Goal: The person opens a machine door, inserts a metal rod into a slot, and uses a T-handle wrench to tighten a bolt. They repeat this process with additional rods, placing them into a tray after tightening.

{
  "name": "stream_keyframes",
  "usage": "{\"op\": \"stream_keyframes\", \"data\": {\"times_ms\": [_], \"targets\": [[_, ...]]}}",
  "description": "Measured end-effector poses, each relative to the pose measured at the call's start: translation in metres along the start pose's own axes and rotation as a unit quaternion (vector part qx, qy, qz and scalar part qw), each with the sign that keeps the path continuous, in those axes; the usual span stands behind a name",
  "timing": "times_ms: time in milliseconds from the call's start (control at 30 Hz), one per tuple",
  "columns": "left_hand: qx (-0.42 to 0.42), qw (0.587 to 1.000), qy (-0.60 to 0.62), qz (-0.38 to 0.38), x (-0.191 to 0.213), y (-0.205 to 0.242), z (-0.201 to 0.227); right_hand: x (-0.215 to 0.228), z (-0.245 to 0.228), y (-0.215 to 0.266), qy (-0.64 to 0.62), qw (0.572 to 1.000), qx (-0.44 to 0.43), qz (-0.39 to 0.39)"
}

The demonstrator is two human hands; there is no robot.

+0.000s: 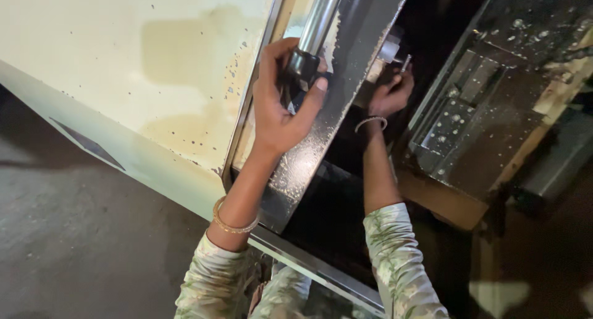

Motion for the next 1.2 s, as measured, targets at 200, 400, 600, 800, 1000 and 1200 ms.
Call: {"op": "stream_keyframes", "data": {"times_ms": [200, 400, 600, 800, 1000, 1200], "targets": [[-0.031, 0.999, 0.012, 0.008, -0.001, 0.001, 0.000, 0.018, -0.002, -0.010, -0.031, 0.992, -0.053, -0.109], [-0.036, 0.998, 0.043, 0.008, -0.002, 0.003, -0.003, 0.019, 0.018, -0.012, -0.053, 0.987, -0.053, -0.143], [-0.039, 0.998, 0.039, 0.013, -0.001, 0.002, -0.002, 0.017, 0.040, -0.014, -0.061, 0.982, -0.071, -0.163], [-0.039, 0.998, 0.041, 0.015, -0.001, 0.002, -0.002, 0.019, 0.043, -0.010, -0.058, 0.980, -0.100, -0.160], [-0.045, 0.998, 0.046, 0.014, -0.001, 0.003, -0.002, 0.019, 0.026, -0.011, -0.087, 0.982, -0.011, -0.166], [-0.038, 0.999, 0.032, 0.003, 0.002, 0.002, 0.001, 0.014, 0.009, -0.002, -0.004, 0.979, -0.139, -0.146]]}}
Point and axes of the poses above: each hand's wrist, its own y-axis away from the middle knuckle, its own x-axis out of the back of the hand, z = x × y, the point moved 2 cm from there along -y, towards the middle knuckle, and after that the axes turned 7 degrees about -y, right-handed, at the moved point
